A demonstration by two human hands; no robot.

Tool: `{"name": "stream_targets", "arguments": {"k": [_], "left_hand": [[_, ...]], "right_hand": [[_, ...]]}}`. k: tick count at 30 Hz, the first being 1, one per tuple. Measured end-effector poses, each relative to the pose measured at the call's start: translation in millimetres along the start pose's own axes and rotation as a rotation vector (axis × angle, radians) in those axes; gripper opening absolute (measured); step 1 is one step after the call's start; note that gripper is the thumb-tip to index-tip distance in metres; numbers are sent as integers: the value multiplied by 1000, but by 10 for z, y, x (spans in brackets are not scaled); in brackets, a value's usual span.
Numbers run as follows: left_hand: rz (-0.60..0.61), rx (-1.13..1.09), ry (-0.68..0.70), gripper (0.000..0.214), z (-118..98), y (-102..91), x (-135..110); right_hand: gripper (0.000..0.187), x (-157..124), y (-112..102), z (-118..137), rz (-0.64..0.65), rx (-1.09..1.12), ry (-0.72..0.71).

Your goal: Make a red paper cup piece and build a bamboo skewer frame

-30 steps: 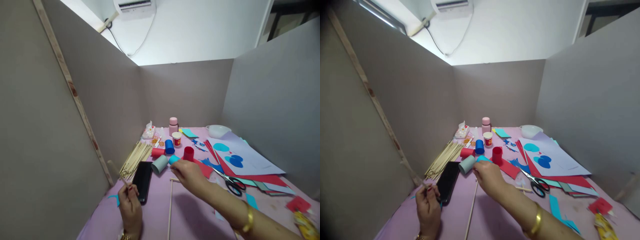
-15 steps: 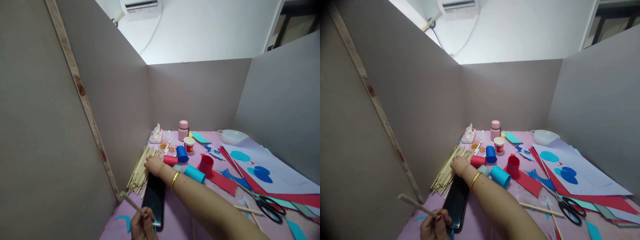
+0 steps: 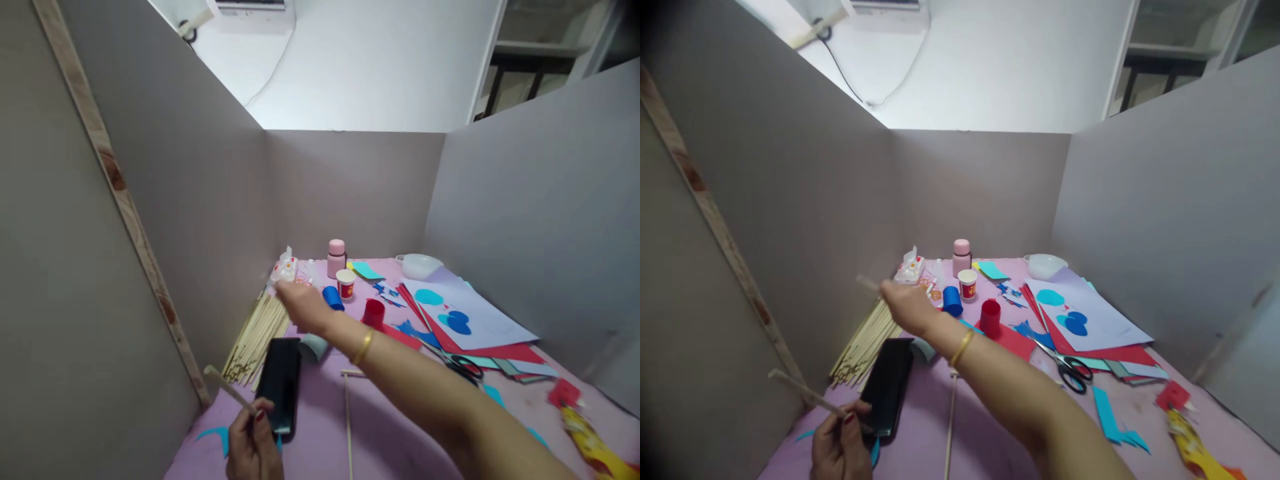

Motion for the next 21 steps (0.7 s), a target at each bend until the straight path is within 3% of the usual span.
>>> {"name": "stream_targets", "arguments": {"k": [4,7,10,14,17,21], "left_hand": [[-11,28,40,22,-98,-32,8],[88,39,118,20,-280,58,71],[240,15,241,22,-557,284,214],[459,-79,351,29,-860,694,410],[545,-82,356,33,-889,927,450],[582,-62,355,32,-779,1055,348]], "right_hand": [[15,-868,-966,-362,-324,177,217],[16,-1646,-1358,-721,-468,277,377],[19,-2185,-1429,-989,-571,315,499],[21,-2409,-1344,-1126,-623,303,556],[22,-2433,-1268,-1146,-602,295,554],[22,-2508,-1137,-1184,-578,314,548]]}}
Point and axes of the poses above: each hand's wrist, its own x-axis towards the middle knuckle, its own y-axis out of the palm, z = x × y, the point moved 2 cm from there along x, towards the middle knuckle, and after that the axes turned 5 degrees about y, right-handed, at the moved point
